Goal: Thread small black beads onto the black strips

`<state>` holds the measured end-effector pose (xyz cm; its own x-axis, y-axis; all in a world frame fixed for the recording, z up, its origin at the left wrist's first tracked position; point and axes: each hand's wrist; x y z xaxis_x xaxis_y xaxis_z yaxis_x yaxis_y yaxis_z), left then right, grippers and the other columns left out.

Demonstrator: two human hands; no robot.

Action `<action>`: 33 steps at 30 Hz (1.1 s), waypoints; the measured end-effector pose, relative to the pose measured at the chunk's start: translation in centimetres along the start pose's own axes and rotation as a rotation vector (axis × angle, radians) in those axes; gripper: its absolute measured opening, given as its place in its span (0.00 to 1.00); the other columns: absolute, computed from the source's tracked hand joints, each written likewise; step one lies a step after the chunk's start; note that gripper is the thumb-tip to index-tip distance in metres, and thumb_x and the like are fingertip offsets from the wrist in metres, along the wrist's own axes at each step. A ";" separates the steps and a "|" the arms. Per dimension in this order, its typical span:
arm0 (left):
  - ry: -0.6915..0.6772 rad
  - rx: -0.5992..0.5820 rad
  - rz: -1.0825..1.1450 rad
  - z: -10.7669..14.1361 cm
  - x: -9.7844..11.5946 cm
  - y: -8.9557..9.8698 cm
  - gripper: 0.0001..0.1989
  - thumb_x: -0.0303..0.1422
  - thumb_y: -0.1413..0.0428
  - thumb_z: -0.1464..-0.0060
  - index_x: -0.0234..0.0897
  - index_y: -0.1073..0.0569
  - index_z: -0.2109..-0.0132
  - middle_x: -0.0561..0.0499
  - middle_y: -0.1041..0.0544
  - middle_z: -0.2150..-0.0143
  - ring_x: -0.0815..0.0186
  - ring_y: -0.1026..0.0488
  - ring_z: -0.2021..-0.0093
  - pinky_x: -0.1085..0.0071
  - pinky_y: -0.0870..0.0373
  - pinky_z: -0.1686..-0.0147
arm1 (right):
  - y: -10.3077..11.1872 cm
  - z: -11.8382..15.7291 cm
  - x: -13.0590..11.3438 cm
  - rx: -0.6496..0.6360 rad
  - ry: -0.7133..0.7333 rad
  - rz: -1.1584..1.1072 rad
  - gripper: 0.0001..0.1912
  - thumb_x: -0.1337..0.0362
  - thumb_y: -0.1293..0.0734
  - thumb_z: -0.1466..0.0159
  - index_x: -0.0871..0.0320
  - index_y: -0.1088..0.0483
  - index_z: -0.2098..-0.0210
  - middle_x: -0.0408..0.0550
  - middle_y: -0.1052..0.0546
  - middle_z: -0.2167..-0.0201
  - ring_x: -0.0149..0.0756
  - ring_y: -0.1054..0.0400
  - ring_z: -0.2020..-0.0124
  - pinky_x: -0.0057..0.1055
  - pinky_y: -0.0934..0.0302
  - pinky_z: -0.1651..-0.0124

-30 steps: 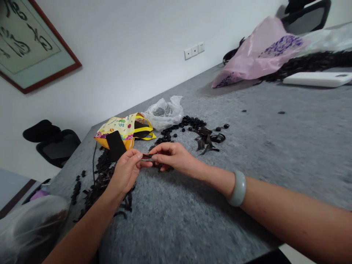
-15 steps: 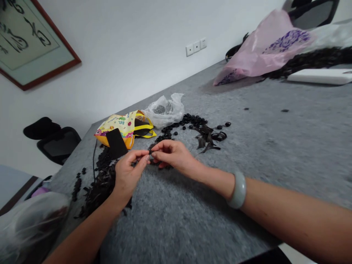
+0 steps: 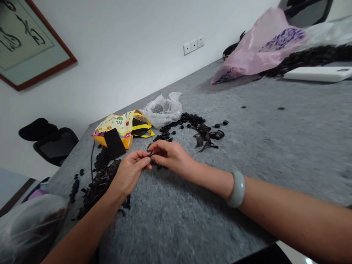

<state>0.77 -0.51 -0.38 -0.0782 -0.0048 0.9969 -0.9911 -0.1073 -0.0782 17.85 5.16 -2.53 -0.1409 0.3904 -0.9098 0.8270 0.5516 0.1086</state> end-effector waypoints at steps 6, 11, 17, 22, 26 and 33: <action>-0.044 -0.042 0.002 0.1 0.1 -0.1 0.07 0.30 0.34 0.54 0.35 0.24 0.67 0.56 0.24 0.72 0.73 0.27 0.74 0.75 0.32 0.68 | 0.3 -0.2 0.4 0.032 -0.028 0.002 0.15 0.59 0.27 0.40 0.60 0.25 0.55 0.43 0.26 0.72 0.30 0.33 0.72 0.27 0.39 0.70; -0.070 -0.029 -0.024 0.1 0.2 0.2 0.07 0.31 0.35 0.51 0.35 0.25 0.66 0.56 0.24 0.72 0.73 0.27 0.74 0.74 0.32 0.67 | 0.3 -0.2 0.6 -0.044 -0.152 -0.150 0.15 0.56 0.27 0.40 0.61 0.24 0.60 0.43 0.26 0.75 0.28 0.35 0.76 0.25 0.41 0.75; -0.106 -0.029 -0.103 -0.2 0.0 0.5 0.07 0.32 0.36 0.50 0.35 0.26 0.65 0.56 0.25 0.73 0.73 0.27 0.76 0.74 0.32 0.70 | 0.4 -0.2 0.4 -0.032 -0.168 -0.096 0.13 0.56 0.29 0.38 0.61 0.24 0.64 0.43 0.26 0.76 0.28 0.34 0.76 0.24 0.41 0.75; -0.150 -0.004 -0.290 0.1 0.1 0.2 0.06 0.32 0.38 0.49 0.36 0.25 0.63 0.55 0.23 0.72 0.70 0.25 0.77 0.73 0.31 0.72 | 0.3 -0.2 0.1 -0.028 -0.096 0.076 0.10 0.59 0.31 0.38 0.60 0.25 0.68 0.43 0.27 0.78 0.28 0.37 0.76 0.25 0.45 0.75; -0.167 -0.060 -0.409 0.6 0.3 0.1 0.02 0.31 0.42 0.47 0.37 0.27 0.67 0.56 0.26 0.75 0.69 0.25 0.78 0.73 0.32 0.74 | 0.2 -0.1 -0.1 -0.020 -0.087 0.159 0.11 0.58 0.32 0.39 0.59 0.26 0.73 0.44 0.27 0.77 0.30 0.36 0.76 0.27 0.44 0.74; -0.114 0.007 -0.711 -1.8 2.6 4.4 0.06 0.33 0.43 0.42 0.36 0.24 0.60 0.49 0.20 0.67 0.65 0.20 0.69 0.72 0.28 0.67 | 0.6 -0.5 1.0 -0.018 -0.136 0.127 0.14 0.52 0.31 0.39 0.57 0.29 0.72 0.42 0.30 0.81 0.30 0.37 0.80 0.28 0.42 0.77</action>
<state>-3.98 0.75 1.87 0.5975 -0.0351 0.8011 -0.7976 -0.1289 0.5893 17.94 6.24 -3.20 0.0398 0.3553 -0.9339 0.8233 0.5180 0.2322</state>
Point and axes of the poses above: each hand's wrist, its own z-axis away from the middle knuckle, its own y-axis out of the back of the hand, x = y × z
